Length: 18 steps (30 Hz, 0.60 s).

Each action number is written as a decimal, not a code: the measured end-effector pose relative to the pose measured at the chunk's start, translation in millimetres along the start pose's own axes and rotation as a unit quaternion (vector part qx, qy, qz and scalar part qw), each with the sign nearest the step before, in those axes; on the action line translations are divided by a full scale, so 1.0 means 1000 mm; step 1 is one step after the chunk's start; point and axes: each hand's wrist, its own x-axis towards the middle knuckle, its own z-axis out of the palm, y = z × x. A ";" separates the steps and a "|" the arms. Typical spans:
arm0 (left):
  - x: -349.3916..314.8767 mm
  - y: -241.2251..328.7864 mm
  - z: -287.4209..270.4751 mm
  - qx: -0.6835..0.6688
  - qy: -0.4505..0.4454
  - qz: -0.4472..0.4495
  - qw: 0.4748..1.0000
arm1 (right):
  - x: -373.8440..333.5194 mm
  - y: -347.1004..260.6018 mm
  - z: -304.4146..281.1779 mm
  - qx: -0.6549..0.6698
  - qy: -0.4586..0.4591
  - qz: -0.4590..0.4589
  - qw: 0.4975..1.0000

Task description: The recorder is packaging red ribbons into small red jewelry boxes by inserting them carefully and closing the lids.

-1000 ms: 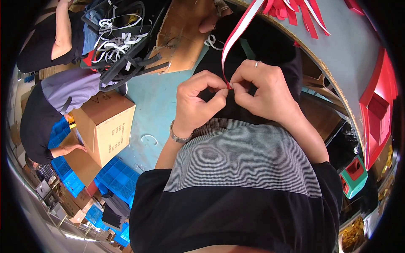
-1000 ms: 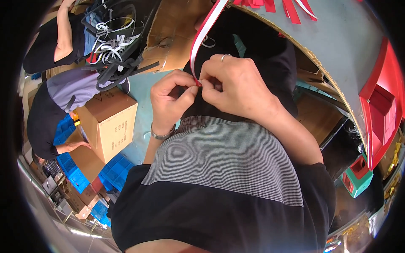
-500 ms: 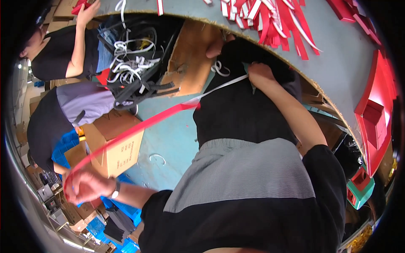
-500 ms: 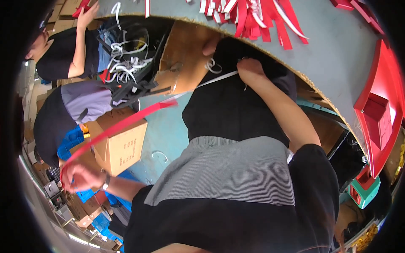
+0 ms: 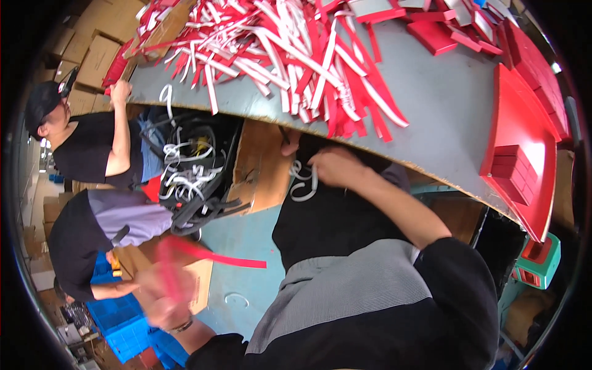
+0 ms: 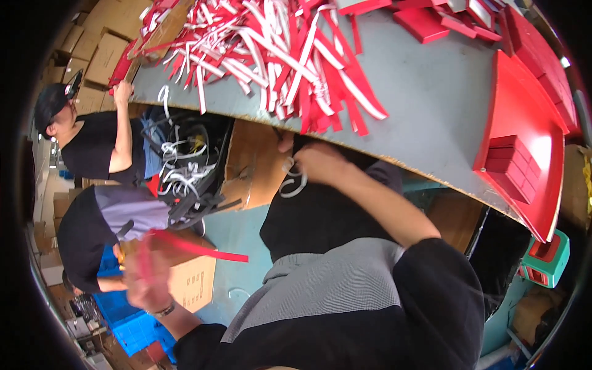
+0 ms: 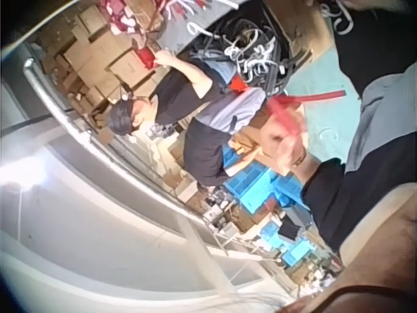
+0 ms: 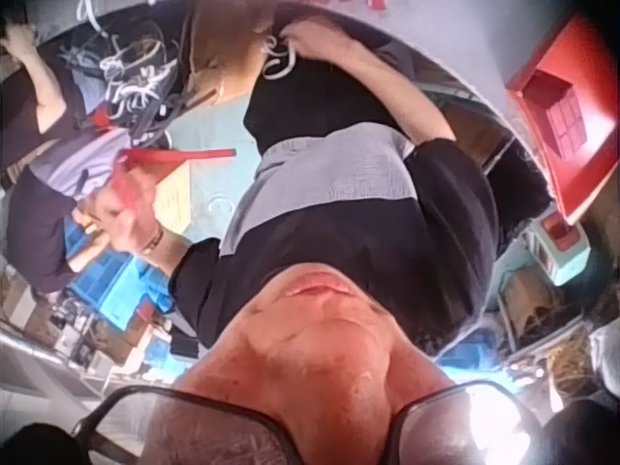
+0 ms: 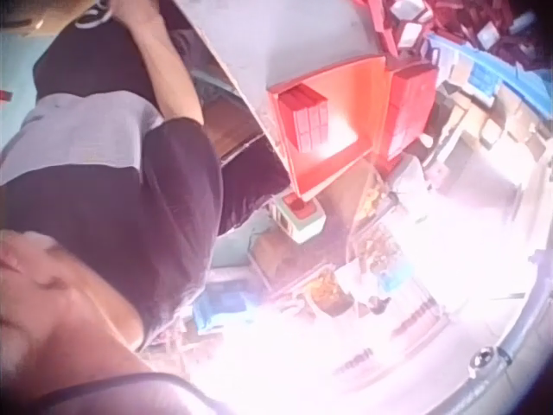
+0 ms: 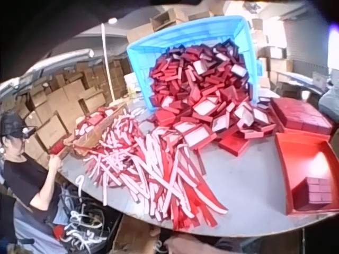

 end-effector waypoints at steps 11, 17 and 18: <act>0.136 -0.072 0.100 0.071 -0.245 -0.256 0.933 | -0.091 -0.093 -0.065 0.610 0.233 -0.074 0.754; 0.189 -0.100 0.176 0.039 -0.372 -0.344 0.861 | -0.096 -0.072 -0.083 0.569 0.494 -0.129 0.644; 0.195 -0.105 0.182 0.036 -0.404 -0.346 0.846 | -0.105 -0.062 -0.084 0.518 0.487 -0.131 0.691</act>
